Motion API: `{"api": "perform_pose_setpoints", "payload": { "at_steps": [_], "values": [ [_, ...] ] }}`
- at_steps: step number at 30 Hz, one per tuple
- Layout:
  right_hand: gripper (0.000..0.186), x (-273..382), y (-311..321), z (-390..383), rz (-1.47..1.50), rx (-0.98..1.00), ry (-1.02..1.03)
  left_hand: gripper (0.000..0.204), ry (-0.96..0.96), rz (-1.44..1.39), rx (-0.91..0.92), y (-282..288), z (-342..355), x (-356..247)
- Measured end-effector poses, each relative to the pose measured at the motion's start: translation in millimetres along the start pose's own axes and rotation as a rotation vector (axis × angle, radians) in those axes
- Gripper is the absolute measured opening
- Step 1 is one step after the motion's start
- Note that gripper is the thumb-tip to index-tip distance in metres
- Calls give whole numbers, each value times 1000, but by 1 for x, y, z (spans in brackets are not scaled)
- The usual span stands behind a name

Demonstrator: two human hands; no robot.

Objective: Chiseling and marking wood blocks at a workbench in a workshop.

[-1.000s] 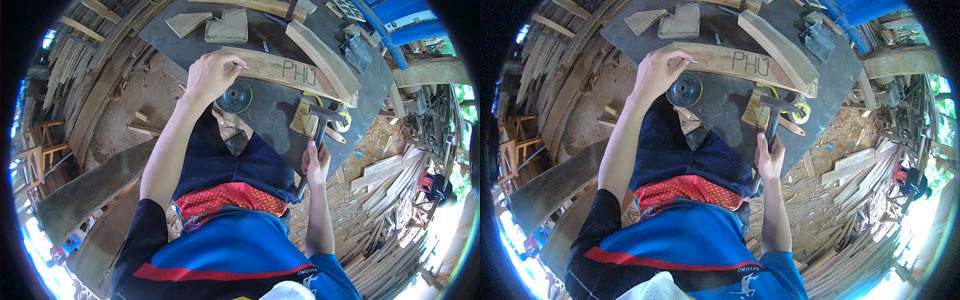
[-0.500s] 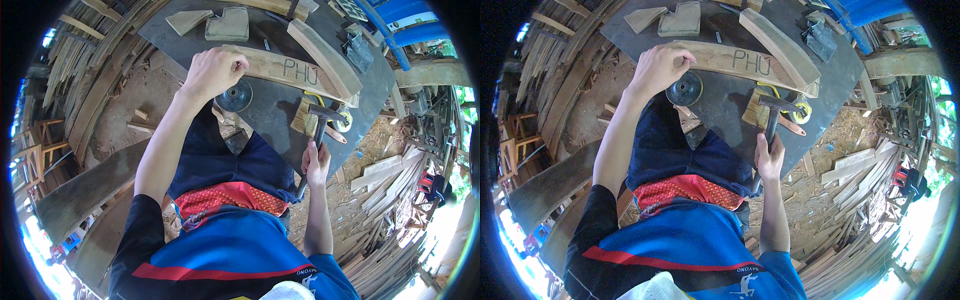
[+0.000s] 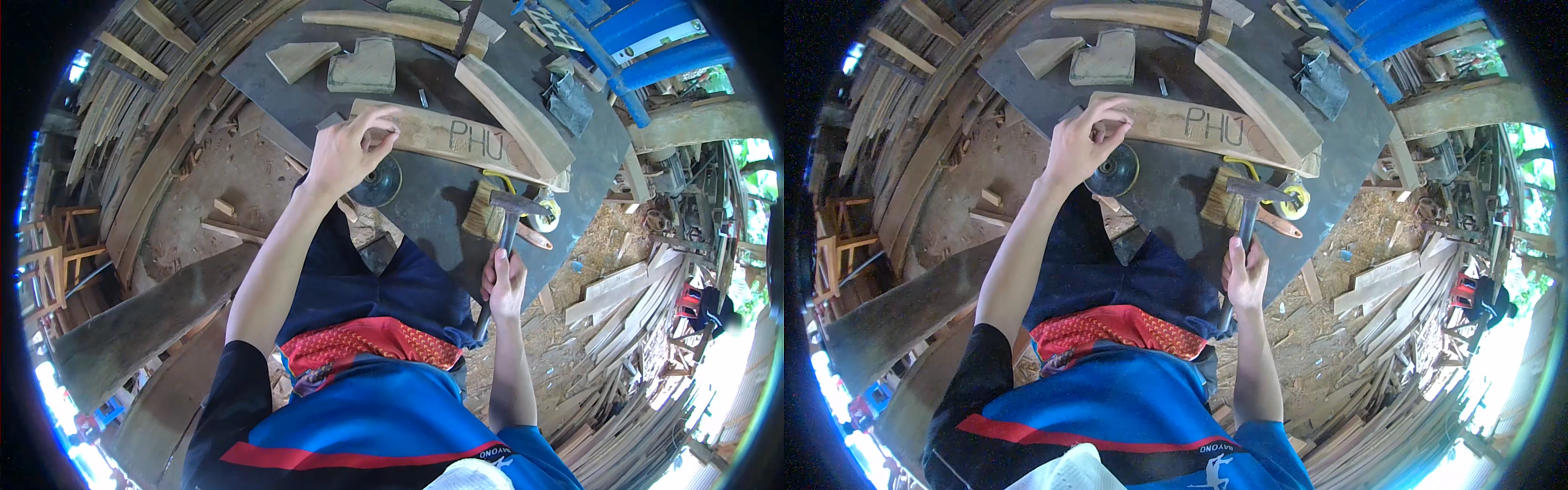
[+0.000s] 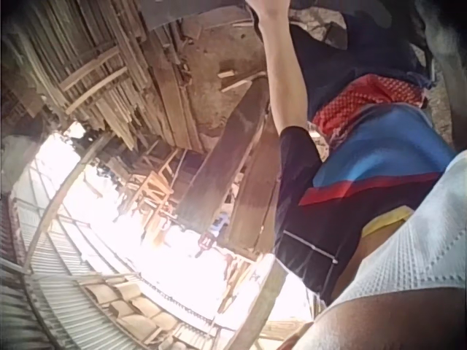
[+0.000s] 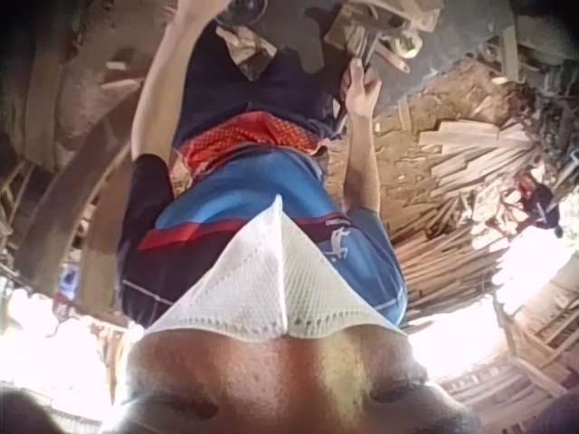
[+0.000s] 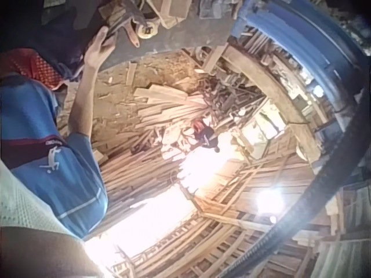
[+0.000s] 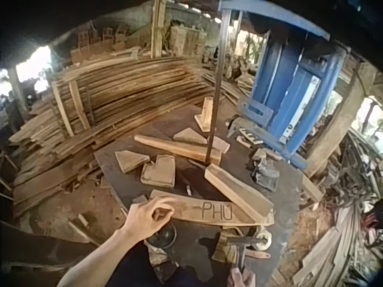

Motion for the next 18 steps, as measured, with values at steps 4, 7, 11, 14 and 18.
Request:
{"api": "perform_pose_setpoints", "payload": {
  "at_steps": [4,7,11,14,18],
  "values": [
    [41,-2,0,2,-12,7,-9,37,49,-43,-40,1,-1,5],
    [39,3,-1,1,11,-29,-11,39,42,-60,-66,-1,-5,5],
    [28,44,-12,-5,-289,-113,223,37,44,-59,-79,-1,-8,6],
    [24,101,-40,-20,-362,-57,417,28,45,-23,-71,0,-14,8],
    [21,141,-58,-26,-394,-73,652,13,37,-97,-85,1,-7,-3]
  ]
}}
Point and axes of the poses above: each hand's wrist, its own z-axis towards the middle knuckle, its own y-axis out of the back of the hand, x = y × z, the point moved 9 cm from there along z, towards the middle knuckle, and after that the axes turned 11 degrees about -y, right-handed, at the moved point
